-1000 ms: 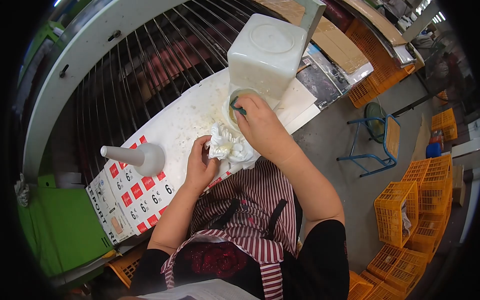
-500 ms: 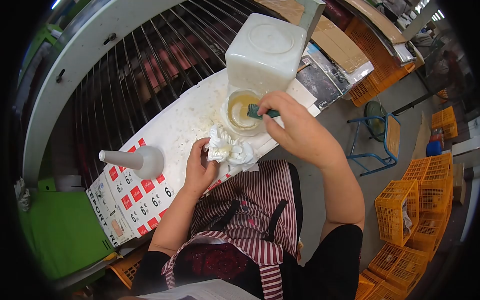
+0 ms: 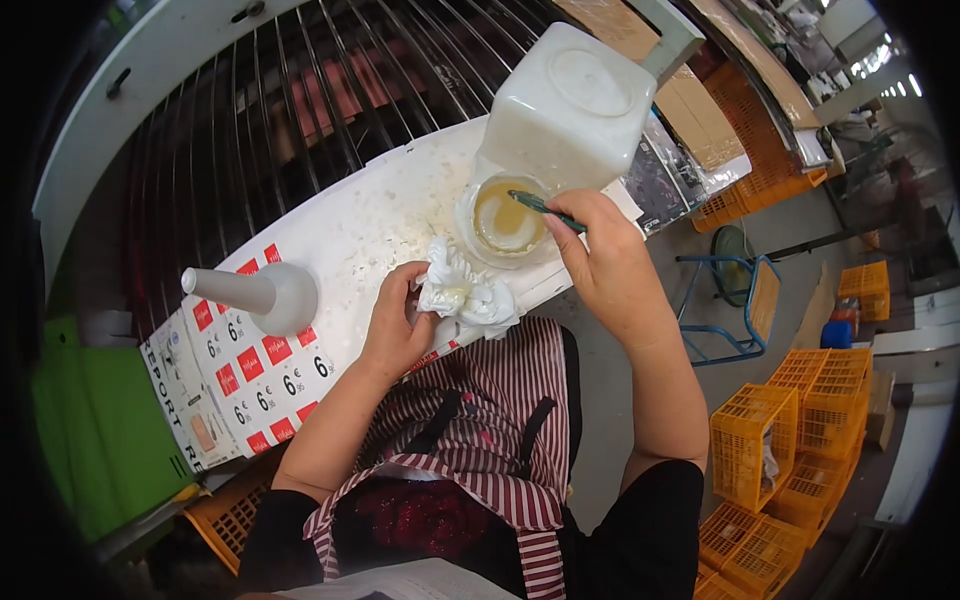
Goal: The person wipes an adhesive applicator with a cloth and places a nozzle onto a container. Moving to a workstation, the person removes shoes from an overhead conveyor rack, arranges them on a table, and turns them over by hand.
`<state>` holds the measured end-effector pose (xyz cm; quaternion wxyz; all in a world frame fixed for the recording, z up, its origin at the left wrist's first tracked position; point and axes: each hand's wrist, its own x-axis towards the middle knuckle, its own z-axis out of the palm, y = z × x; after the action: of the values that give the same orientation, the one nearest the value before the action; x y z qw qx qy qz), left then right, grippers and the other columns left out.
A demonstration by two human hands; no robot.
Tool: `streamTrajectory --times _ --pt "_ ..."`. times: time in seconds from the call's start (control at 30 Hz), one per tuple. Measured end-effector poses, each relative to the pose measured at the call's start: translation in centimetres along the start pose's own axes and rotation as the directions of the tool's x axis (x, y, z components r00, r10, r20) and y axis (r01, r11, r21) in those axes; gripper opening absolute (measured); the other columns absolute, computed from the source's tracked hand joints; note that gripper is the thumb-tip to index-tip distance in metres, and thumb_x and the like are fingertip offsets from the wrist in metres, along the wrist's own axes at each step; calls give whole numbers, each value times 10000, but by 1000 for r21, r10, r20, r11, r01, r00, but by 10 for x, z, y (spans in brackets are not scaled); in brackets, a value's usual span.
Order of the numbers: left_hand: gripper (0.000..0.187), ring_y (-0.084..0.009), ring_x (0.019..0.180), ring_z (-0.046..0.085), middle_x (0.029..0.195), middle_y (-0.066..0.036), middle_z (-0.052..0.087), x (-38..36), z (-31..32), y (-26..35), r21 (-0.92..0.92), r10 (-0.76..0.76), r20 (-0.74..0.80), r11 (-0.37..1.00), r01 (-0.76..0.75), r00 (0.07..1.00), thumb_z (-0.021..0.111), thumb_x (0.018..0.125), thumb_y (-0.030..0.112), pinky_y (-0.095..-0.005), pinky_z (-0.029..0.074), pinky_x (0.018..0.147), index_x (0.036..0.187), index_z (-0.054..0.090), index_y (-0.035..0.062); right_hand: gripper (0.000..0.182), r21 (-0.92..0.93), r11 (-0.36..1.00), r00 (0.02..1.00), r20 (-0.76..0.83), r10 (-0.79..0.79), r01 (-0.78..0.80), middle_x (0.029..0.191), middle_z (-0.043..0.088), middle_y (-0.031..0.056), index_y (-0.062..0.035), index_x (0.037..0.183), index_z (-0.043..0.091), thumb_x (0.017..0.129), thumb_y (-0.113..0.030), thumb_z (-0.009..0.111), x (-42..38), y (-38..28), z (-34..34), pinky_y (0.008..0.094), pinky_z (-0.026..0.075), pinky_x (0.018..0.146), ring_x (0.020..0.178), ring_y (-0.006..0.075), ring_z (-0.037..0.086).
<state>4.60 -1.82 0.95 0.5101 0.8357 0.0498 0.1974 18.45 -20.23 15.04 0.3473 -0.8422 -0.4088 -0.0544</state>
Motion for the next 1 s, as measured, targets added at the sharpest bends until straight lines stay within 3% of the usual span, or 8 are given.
streamTrajectory --times 0.13,0.2,0.33,0.5,0.57,0.7,0.77,1.0 --pt "505 -314 1019 516 1118 -177 501 -2 0 -3 -20 18 -9 1000 -19 1000 585 731 -60 -365 436 884 1208 435 8 148 -155 986 994 98 -53 67 950 612 182 36 991 580 877 -59 572 5 -4 9 355 477 779 864 333 599" --pt "515 -380 1053 469 1149 -197 497 -1 0 0 -79 33 -24 996 -35 999 548 700 -85 -420 384 938 1196 439 1 155 -207 975 989 140 -57 85 953 609 196 37 997 581 880 -63 565 9 -7 11 370 477 776 869 360 592" --pt "517 -385 1055 467 1154 -201 498 -1 -3 1 -91 40 -21 995 -42 999 547 694 -90 -423 384 937 1193 443 -4 173 -358 933 969 240 60 31 958 604 212 34 999 583 894 -97 544 15 -16 16 402 475 753 873 385 582" --pt "515 -390 1048 463 1155 -205 498 -1 -5 3 -87 74 -20 993 -76 997 540 699 -91 -425 378 940 1196 431 -15 158 -468 884 967 229 112 8 919 608 203 26 972 579 899 -108 534 22 -28 22 419 478 725 829 383 589" --pt "516 -391 1040 463 1154 -207 498 -1 -5 3 -87 78 -23 993 -79 997 537 699 -92 -429 379 935 1197 429 -15 166 -488 870 987 162 14 67 809 600 189 8 919 559 902 -154 529 22 -28 25 427 497 670 748 361 600" --pt "522 -392 1013 464 1150 -212 497 -2 -5 2 -77 102 -32 992 -104 994 527 692 -96 -439 382 918 1197 423 -15 157 -501 863 984 177 28 66 794 595 189 6 934 548 901 -146 528 23 -31 28 431 495 663 742 360 601" --pt "525 -392 1008 463 1148 -213 497 -2 -6 2 -81 106 -34 991 -108 994 524 689 -98 -440 383 914 1197 421 -16 147 -491 862 983 178 -42 126 786 594 195 6 922 544 899 -138 525 22 -29 32 431 497 657 738 359 605" --pt "530 -396 999 461 1142 -211 499 -2 -5 2 -86 100 -32 991 -102 994 512 687 -109 -442 383 907 1200 417 -12 154 -550 835 987 152 57 37 759 599 205 8 900 549 900 -144 527 21 -24 35 438 501 636 699 371 608"
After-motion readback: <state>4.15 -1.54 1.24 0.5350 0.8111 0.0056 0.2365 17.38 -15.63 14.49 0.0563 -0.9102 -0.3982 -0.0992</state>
